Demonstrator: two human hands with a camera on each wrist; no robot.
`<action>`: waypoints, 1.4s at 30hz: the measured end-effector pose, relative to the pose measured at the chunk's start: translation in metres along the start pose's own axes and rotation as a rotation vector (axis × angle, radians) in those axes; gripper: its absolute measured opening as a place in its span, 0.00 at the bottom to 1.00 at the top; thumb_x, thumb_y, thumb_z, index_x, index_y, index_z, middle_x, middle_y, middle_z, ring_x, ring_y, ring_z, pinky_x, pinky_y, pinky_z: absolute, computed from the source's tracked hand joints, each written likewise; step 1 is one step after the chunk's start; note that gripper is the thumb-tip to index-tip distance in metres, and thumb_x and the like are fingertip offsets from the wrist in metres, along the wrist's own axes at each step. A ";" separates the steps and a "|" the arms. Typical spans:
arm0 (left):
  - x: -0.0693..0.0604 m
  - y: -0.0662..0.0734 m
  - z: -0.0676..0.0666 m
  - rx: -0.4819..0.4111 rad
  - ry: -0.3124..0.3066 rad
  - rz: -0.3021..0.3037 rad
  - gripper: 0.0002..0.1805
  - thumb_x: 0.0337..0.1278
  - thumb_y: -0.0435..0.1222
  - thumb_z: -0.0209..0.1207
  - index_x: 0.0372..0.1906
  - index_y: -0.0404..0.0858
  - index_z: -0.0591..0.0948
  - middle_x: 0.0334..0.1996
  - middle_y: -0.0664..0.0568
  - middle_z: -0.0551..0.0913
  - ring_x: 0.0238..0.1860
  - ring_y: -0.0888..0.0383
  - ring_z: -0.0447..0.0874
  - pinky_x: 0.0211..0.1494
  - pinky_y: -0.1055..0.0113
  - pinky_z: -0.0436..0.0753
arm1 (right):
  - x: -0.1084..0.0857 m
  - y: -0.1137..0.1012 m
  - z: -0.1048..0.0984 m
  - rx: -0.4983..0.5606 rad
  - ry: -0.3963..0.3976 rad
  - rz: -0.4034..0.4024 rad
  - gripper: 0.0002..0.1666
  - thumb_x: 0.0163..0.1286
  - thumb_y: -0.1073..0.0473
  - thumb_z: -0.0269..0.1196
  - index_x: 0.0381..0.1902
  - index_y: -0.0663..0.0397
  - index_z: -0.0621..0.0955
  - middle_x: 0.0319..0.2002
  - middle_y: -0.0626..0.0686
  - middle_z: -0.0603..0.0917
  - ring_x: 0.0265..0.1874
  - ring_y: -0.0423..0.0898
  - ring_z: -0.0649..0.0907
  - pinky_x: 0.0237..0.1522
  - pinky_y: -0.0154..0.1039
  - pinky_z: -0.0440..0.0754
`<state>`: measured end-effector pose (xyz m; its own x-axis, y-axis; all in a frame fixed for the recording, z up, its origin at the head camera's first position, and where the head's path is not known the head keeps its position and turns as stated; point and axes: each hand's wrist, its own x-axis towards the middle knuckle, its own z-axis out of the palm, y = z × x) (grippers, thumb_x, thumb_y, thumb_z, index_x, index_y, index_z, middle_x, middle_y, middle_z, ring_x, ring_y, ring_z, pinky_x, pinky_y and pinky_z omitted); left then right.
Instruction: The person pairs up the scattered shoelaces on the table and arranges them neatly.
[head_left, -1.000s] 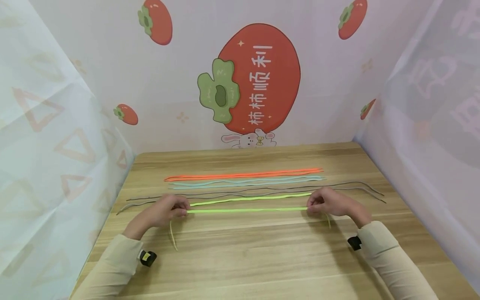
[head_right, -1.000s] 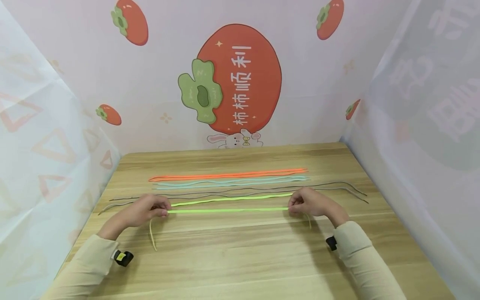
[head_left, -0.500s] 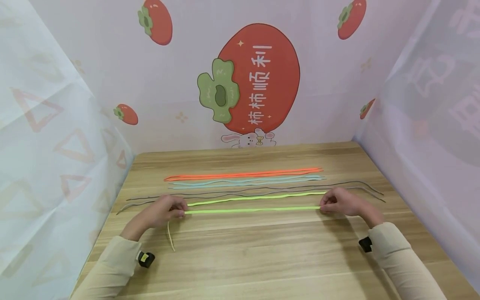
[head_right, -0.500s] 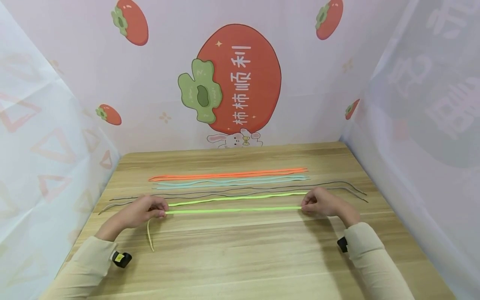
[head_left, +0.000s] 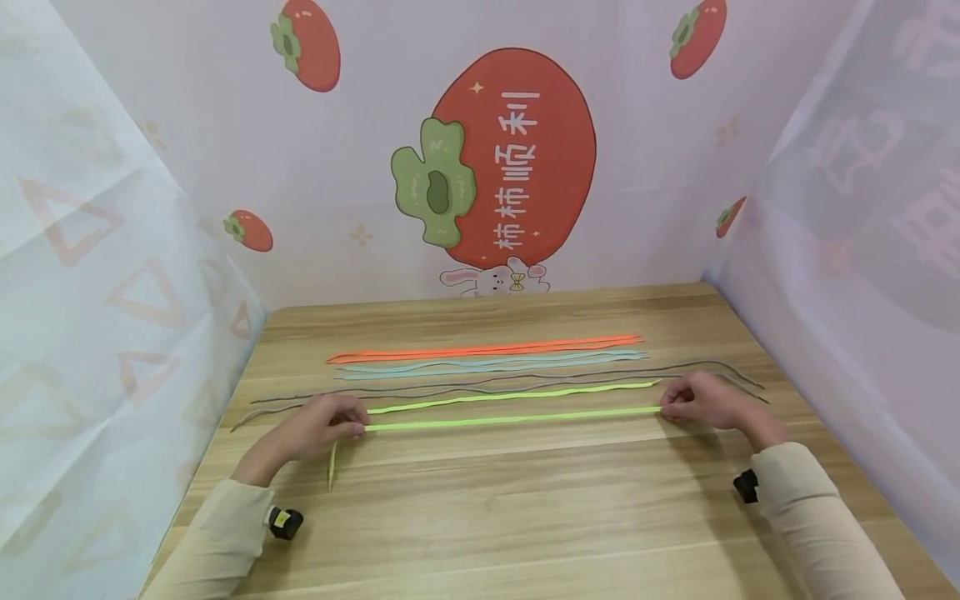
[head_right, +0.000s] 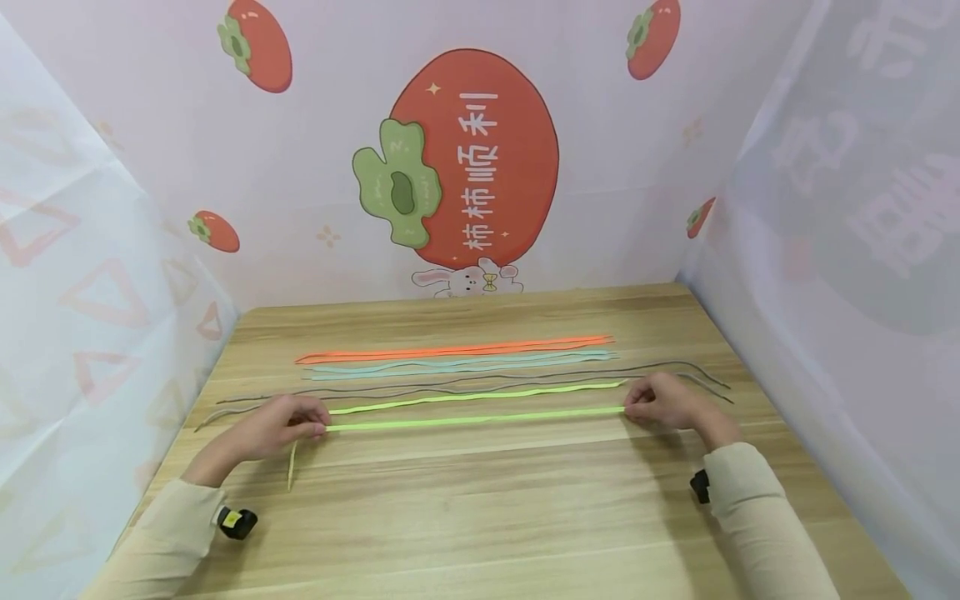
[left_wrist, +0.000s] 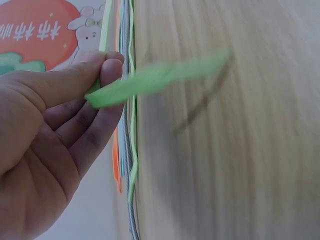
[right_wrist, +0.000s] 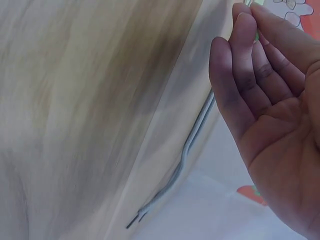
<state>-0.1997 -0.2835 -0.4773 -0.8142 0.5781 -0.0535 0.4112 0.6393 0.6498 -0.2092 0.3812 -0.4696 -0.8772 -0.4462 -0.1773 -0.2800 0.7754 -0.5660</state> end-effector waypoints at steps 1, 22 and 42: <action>-0.002 -0.002 -0.001 -0.002 0.007 0.000 0.03 0.72 0.31 0.63 0.44 0.40 0.87 0.37 0.52 0.90 0.39 0.64 0.86 0.43 0.70 0.84 | 0.000 0.001 -0.001 -0.003 0.004 0.003 0.03 0.70 0.61 0.72 0.35 0.52 0.88 0.31 0.44 0.88 0.31 0.32 0.80 0.37 0.31 0.80; -0.031 -0.038 -0.024 0.060 0.112 -0.178 0.04 0.72 0.34 0.65 0.43 0.38 0.88 0.31 0.56 0.89 0.32 0.64 0.86 0.40 0.71 0.82 | 0.007 0.009 -0.014 -0.020 -0.021 0.131 0.04 0.73 0.61 0.68 0.36 0.54 0.88 0.28 0.46 0.86 0.29 0.39 0.79 0.32 0.33 0.77; -0.016 -0.032 -0.019 0.264 0.134 -0.275 0.10 0.63 0.35 0.71 0.27 0.44 0.84 0.24 0.58 0.82 0.28 0.61 0.75 0.35 0.65 0.74 | 0.028 0.003 -0.016 -0.045 -0.066 0.150 0.15 0.72 0.63 0.66 0.22 0.55 0.81 0.20 0.45 0.76 0.22 0.40 0.71 0.27 0.34 0.69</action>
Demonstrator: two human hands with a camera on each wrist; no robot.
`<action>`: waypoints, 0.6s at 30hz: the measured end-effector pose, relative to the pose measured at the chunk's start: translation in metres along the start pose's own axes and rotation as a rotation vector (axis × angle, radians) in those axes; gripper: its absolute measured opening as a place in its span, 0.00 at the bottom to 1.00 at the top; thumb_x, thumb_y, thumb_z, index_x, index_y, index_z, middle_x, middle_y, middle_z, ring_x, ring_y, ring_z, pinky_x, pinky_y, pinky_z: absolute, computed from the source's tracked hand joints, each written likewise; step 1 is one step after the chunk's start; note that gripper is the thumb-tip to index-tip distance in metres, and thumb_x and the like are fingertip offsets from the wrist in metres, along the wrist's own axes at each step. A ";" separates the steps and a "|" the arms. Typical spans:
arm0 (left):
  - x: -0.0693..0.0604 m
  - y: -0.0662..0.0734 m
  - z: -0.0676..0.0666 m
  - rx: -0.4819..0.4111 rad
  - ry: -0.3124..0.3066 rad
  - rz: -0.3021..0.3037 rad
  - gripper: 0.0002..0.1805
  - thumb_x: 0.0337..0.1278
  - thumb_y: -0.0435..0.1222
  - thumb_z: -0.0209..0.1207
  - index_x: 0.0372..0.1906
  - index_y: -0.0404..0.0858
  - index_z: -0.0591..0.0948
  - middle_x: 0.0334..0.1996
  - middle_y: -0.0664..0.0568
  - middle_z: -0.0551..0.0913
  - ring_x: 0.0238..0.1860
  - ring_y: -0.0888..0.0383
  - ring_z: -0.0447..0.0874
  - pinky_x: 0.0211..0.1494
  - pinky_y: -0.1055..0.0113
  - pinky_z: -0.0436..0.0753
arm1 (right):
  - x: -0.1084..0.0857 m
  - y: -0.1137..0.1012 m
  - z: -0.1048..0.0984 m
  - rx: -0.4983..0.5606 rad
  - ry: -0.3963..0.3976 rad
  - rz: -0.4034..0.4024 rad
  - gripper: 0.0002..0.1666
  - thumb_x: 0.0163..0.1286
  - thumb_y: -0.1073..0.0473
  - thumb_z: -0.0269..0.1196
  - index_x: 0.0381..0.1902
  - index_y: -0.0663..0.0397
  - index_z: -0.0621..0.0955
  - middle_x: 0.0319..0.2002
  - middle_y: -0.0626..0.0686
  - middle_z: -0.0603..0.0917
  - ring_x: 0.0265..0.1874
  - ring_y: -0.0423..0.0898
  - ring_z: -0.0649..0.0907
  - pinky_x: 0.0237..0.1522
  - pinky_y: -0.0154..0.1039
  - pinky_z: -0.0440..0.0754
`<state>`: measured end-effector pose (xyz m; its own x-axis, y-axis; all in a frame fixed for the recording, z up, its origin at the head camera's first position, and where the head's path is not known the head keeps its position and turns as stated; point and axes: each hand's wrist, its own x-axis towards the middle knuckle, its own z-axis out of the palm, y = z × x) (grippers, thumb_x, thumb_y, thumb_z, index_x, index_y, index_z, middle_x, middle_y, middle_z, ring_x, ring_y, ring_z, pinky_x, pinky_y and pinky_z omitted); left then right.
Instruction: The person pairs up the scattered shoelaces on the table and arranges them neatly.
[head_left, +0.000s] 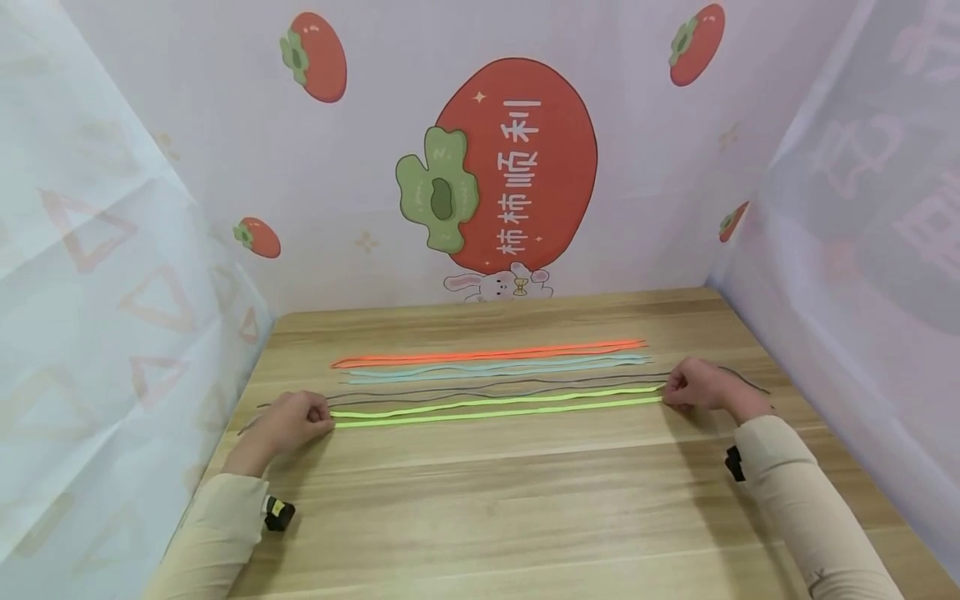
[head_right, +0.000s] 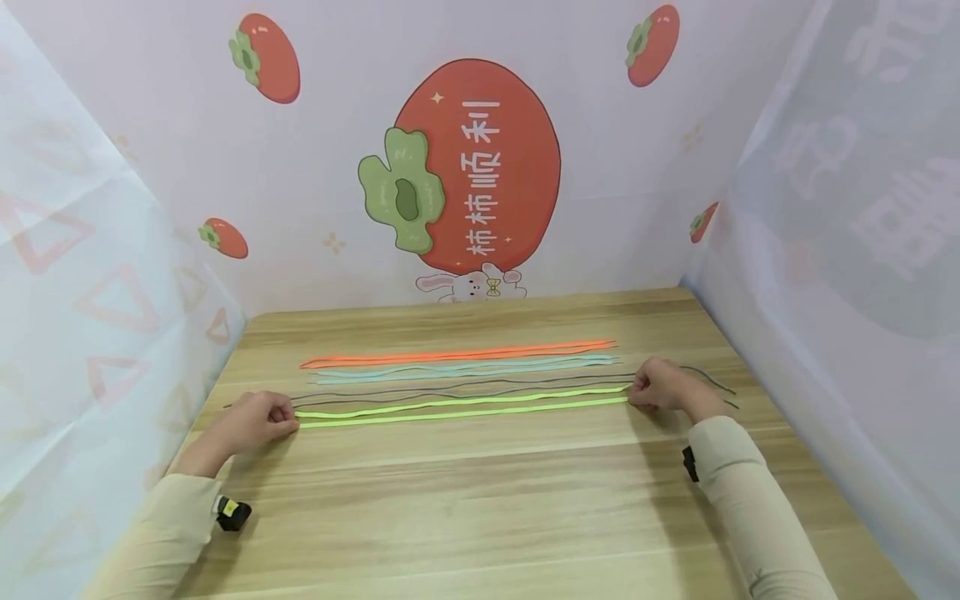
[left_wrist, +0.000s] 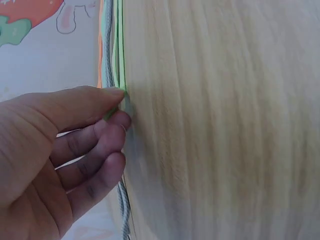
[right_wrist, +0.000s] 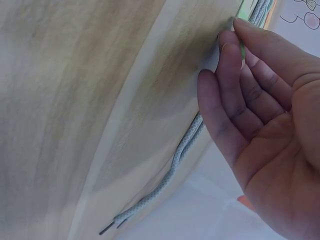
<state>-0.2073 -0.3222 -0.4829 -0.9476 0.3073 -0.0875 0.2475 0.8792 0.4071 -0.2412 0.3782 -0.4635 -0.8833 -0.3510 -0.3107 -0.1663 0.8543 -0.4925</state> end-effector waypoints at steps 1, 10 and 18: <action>0.001 0.001 0.000 0.013 0.004 0.003 0.10 0.63 0.34 0.71 0.27 0.44 0.83 0.24 0.58 0.82 0.27 0.61 0.74 0.35 0.65 0.74 | 0.000 -0.001 0.000 -0.005 0.003 0.000 0.15 0.72 0.62 0.67 0.22 0.55 0.81 0.20 0.44 0.76 0.22 0.40 0.72 0.27 0.35 0.70; 0.002 0.009 -0.003 0.086 0.008 0.011 0.09 0.63 0.34 0.70 0.28 0.41 0.83 0.26 0.55 0.84 0.28 0.60 0.77 0.35 0.62 0.78 | 0.003 -0.005 -0.001 -0.062 0.013 0.050 0.17 0.70 0.60 0.70 0.21 0.52 0.80 0.18 0.42 0.71 0.21 0.40 0.71 0.28 0.36 0.70; -0.004 0.017 -0.011 0.160 0.036 -0.012 0.09 0.66 0.34 0.68 0.28 0.42 0.83 0.24 0.55 0.82 0.27 0.59 0.74 0.33 0.61 0.77 | 0.000 -0.010 -0.005 -0.102 0.018 0.090 0.26 0.69 0.60 0.69 0.15 0.43 0.68 0.15 0.41 0.61 0.19 0.39 0.62 0.26 0.36 0.63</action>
<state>-0.2016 -0.3125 -0.4657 -0.9567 0.2854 -0.0576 0.2622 0.9305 0.2556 -0.2421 0.3719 -0.4543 -0.9042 -0.2650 -0.3349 -0.1286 0.9168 -0.3781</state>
